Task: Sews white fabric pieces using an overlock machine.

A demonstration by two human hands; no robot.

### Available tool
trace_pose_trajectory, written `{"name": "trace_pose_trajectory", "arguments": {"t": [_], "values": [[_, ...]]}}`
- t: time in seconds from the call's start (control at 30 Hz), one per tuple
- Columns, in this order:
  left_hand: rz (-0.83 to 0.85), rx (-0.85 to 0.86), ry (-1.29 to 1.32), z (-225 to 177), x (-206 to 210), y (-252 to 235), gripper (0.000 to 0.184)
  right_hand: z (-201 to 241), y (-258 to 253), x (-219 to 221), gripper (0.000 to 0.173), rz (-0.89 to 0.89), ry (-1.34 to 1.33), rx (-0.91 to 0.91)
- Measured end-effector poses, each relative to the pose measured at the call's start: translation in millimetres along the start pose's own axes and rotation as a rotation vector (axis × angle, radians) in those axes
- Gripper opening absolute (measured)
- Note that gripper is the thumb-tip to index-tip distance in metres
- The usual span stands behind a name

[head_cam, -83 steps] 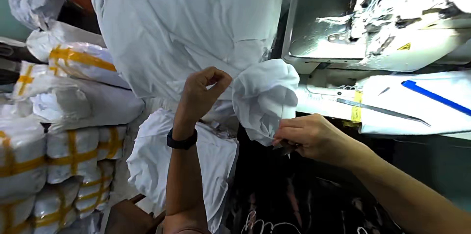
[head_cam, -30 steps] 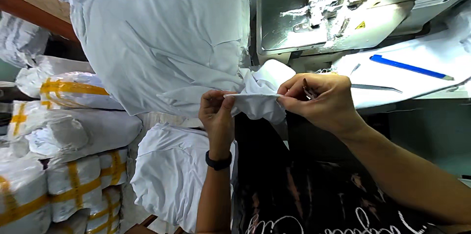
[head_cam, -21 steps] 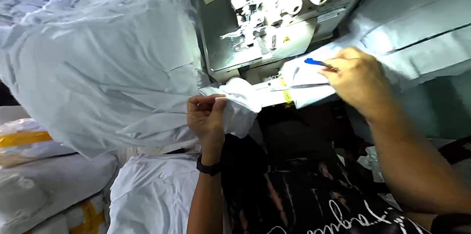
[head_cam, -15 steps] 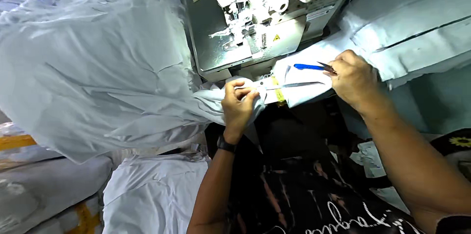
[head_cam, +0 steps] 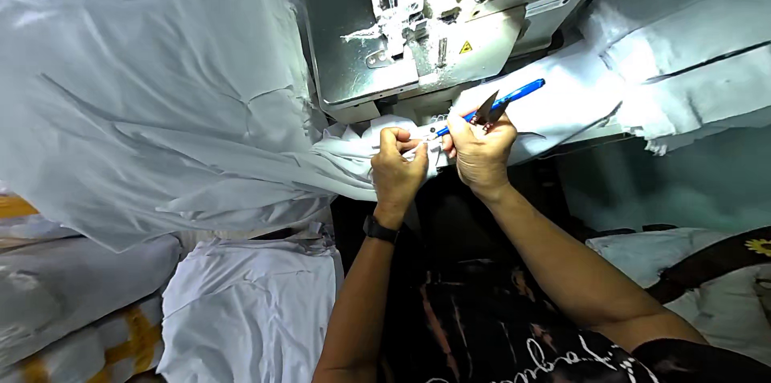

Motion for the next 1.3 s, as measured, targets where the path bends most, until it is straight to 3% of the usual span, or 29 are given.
{"name": "trace_pose_trajectory", "arguments": {"t": [0.5,0.7,0.87,0.93,1.0,1.07,1.13,1.23,1.3], "values": [[-0.017,0.010,-0.032,-4,1,0,0.032,-17,-6,3,0.023,-0.021,-0.070,-0.076],[-0.020,0.034,-0.023,-3,2,-2,0.030,-15,-7,-1,0.018,-0.095,-0.027,-0.023],[0.031,0.048,-0.024,0,-1,-2,0.024,-12,-8,1,0.018,-0.087,-0.077,0.014],[0.174,0.098,-0.031,1,-11,-5,0.030,-5,-13,-3,0.016,-0.043,-0.040,0.019],[0.392,0.171,-0.096,0,-25,-14,0.045,18,-25,-19,0.011,0.171,0.266,-0.121],[0.517,0.268,-0.193,-2,-39,-20,0.030,50,-42,-45,0.019,0.424,0.837,-0.267],[0.575,0.313,-0.198,-21,-61,-31,0.017,73,-59,-69,0.021,0.592,1.266,-0.133],[0.491,0.411,-0.193,-61,-99,-53,0.010,73,-80,-93,0.024,0.607,1.474,0.157],[0.421,0.449,-0.184,-77,-114,-73,0.010,68,-80,-95,0.029,0.558,1.430,0.124]]}}
Point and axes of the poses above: each hand's wrist, its own y-axis away from the middle knuckle, its own x-axis out of the palm, z = x × y, the point moved 2 cm from there along -y, towards the middle knuckle, and after that the axes turned 5 degrees about -x, right-handed, at the moved point
